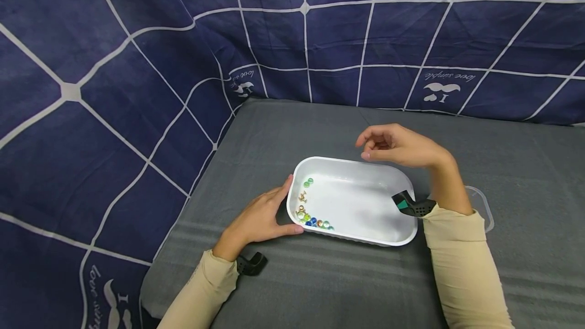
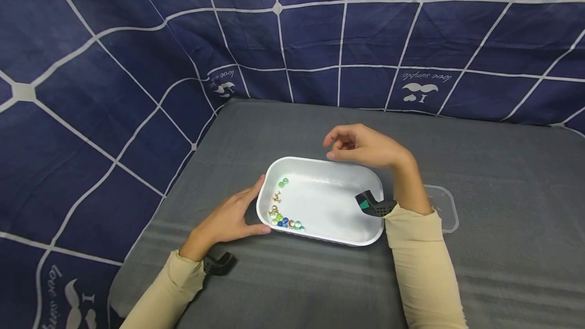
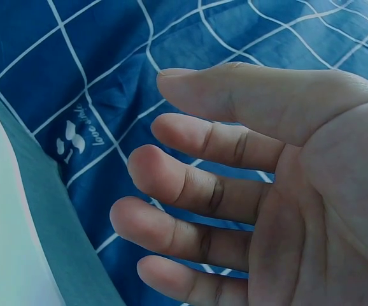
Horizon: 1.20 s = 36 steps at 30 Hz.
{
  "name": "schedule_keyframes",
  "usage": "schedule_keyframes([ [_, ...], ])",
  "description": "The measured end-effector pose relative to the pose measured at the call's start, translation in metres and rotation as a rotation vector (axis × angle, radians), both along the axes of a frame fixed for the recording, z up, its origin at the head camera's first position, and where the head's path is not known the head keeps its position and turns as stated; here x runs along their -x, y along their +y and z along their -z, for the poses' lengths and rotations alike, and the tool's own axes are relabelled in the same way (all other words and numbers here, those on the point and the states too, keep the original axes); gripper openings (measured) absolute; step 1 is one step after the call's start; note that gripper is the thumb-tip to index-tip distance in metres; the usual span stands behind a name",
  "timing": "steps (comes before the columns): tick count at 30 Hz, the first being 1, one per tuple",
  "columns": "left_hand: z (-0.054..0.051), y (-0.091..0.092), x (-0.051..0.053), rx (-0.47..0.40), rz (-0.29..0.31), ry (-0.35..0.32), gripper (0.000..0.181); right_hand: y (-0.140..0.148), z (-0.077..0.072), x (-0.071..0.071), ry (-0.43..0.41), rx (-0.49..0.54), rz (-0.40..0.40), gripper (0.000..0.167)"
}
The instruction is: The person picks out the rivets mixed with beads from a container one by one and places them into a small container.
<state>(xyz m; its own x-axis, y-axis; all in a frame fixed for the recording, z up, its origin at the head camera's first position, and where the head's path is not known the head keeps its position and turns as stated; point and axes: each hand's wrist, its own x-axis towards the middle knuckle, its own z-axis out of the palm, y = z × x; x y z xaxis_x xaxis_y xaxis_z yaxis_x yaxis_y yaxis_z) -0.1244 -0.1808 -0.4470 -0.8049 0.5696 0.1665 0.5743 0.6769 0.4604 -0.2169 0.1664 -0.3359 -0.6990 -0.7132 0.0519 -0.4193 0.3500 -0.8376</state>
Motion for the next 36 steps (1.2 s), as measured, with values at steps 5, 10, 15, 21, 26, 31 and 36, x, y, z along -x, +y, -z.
schedule_keyframes([
  [5,0.001,0.0,0.0,0.003,-0.004,-0.006,0.116,-0.008,0.003,0.004,-0.028,0.002,-0.022,0.02],
  [10,0.001,0.0,0.0,-0.006,0.001,-0.004,0.116,-0.016,0.005,0.008,-0.043,-0.013,-0.032,0.021],
  [15,0.002,0.0,-0.001,-0.01,0.0,-0.006,0.116,-0.025,0.006,0.01,-0.05,-0.015,-0.046,0.022],
  [21,0.002,0.0,-0.001,-0.012,-0.001,-0.007,0.116,-0.036,0.01,0.013,-0.065,-0.013,-0.049,0.022],
  [26,0.002,0.0,0.0,-0.016,0.007,0.003,0.116,-0.045,0.016,0.014,-0.089,-0.003,-0.044,0.022],
  [31,0.001,0.0,0.0,-0.012,0.006,0.0,0.116,-0.055,0.025,0.016,-0.136,0.026,-0.075,0.026],
  [36,0.0,0.0,0.0,-0.001,-0.001,-0.005,0.116,-0.064,0.033,0.018,-0.178,0.034,-0.105,0.026],
])
